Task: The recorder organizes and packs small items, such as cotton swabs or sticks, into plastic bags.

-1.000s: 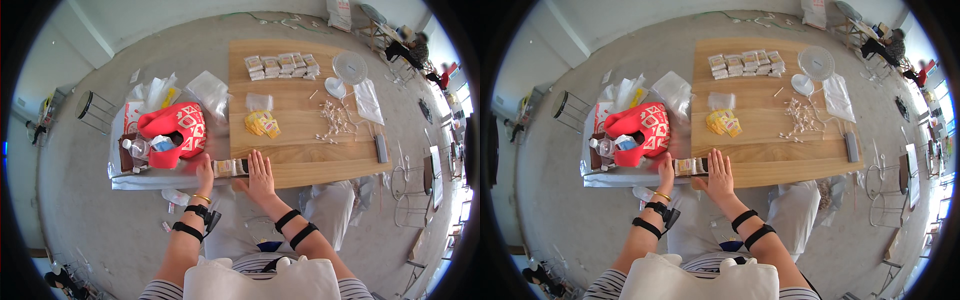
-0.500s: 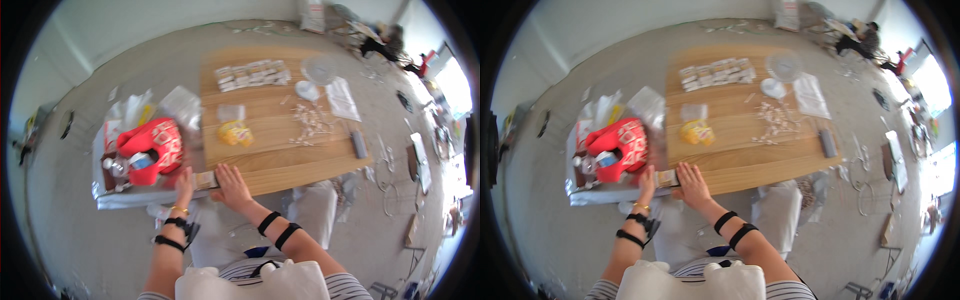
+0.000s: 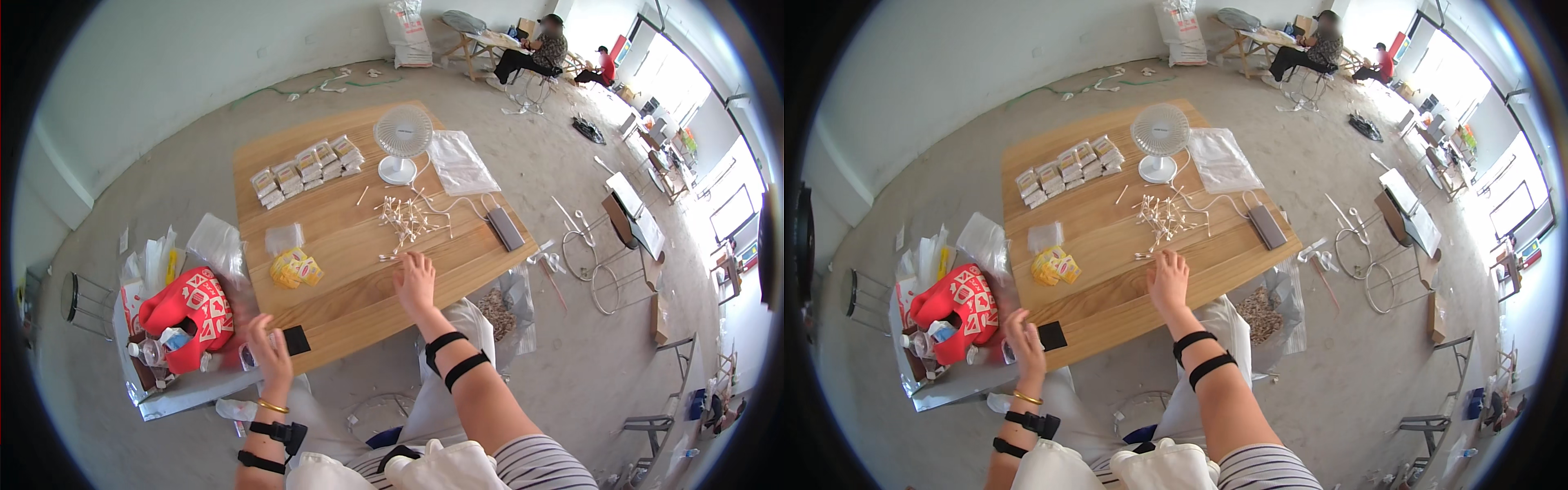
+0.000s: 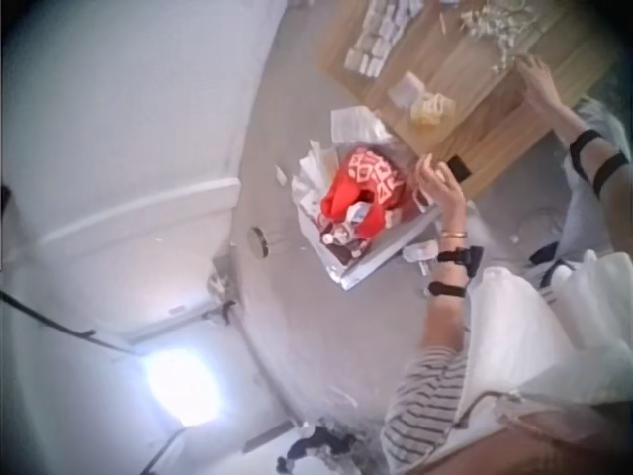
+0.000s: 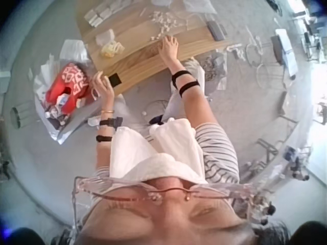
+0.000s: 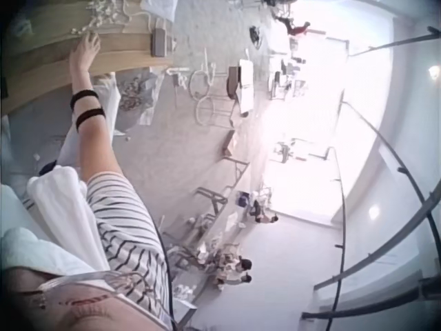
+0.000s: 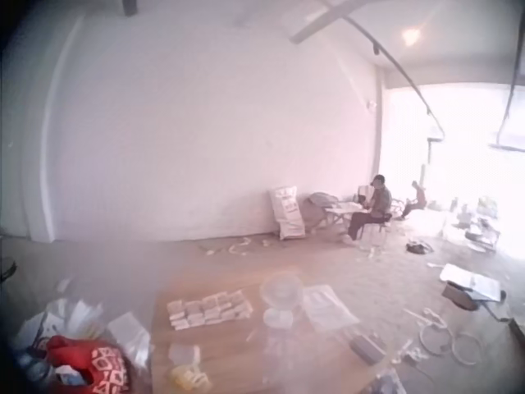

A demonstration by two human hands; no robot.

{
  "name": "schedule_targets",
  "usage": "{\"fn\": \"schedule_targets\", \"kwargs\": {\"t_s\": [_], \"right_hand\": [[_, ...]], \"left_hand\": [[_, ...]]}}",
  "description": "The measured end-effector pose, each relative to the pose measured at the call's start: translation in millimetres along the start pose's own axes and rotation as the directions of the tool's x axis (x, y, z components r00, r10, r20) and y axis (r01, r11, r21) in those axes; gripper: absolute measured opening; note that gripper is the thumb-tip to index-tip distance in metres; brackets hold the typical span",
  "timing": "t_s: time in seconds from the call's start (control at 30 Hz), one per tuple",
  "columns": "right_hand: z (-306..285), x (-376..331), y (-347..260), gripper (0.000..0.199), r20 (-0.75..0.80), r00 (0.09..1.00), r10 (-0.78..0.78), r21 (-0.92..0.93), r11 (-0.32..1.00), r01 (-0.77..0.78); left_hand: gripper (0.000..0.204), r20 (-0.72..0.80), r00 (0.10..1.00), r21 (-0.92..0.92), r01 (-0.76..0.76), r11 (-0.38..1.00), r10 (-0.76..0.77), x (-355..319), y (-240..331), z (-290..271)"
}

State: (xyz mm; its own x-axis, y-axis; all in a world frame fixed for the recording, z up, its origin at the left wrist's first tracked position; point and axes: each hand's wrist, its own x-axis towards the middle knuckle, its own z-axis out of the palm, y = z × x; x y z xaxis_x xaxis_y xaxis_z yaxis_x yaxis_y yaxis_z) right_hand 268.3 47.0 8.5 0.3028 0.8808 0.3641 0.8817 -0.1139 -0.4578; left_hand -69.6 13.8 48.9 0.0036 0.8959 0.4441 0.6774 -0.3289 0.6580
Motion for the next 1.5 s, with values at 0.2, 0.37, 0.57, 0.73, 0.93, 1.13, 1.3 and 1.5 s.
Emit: {"fn": "schedule_targets", "kwargs": {"t_s": [0.2,0.37,0.57,0.73,0.93,1.13,1.3,1.5], "right_hand": [[-5,52,35,0.034,0.073,0.968,0.240,0.007,0.970,-0.241],[5,80,13,0.067,0.113,0.888,0.446,-0.212,0.884,-0.417],[21,87,27,0.045,0.071,0.884,0.462,-0.178,0.878,-0.444],[17,74,49,0.018,0.046,0.931,0.361,-0.105,0.929,-0.355],[1,53,61,0.008,0.066,0.976,0.206,-0.002,0.979,-0.206],[1,31,52,0.009,0.140,0.990,0.001,0.091,0.996,-0.014],[0,30,22,0.023,0.306,0.942,-0.140,0.240,0.968,0.066],[8,79,16,0.052,0.027,0.985,0.171,0.013,0.985,-0.171]], "left_hand": [[0.056,0.407,0.880,-0.009,-0.265,0.964,0.245,-5,63,84],[0.068,0.546,0.783,-0.026,-0.339,0.940,0.298,2,95,141],[0.073,0.592,0.732,-0.062,-0.376,0.924,0.338,30,110,188],[0.076,0.582,0.731,0.165,-0.536,0.828,0.357,42,109,217],[0.075,0.611,0.691,0.142,-0.574,0.806,0.385,30,99,202],[0.073,0.651,0.665,0.087,-0.544,0.834,0.366,2,90,159],[0.072,0.646,0.696,0.096,-0.482,0.871,0.314,-12,77,137],[0.073,0.627,0.720,0.105,-0.457,0.883,0.298,3,88,146]]}}
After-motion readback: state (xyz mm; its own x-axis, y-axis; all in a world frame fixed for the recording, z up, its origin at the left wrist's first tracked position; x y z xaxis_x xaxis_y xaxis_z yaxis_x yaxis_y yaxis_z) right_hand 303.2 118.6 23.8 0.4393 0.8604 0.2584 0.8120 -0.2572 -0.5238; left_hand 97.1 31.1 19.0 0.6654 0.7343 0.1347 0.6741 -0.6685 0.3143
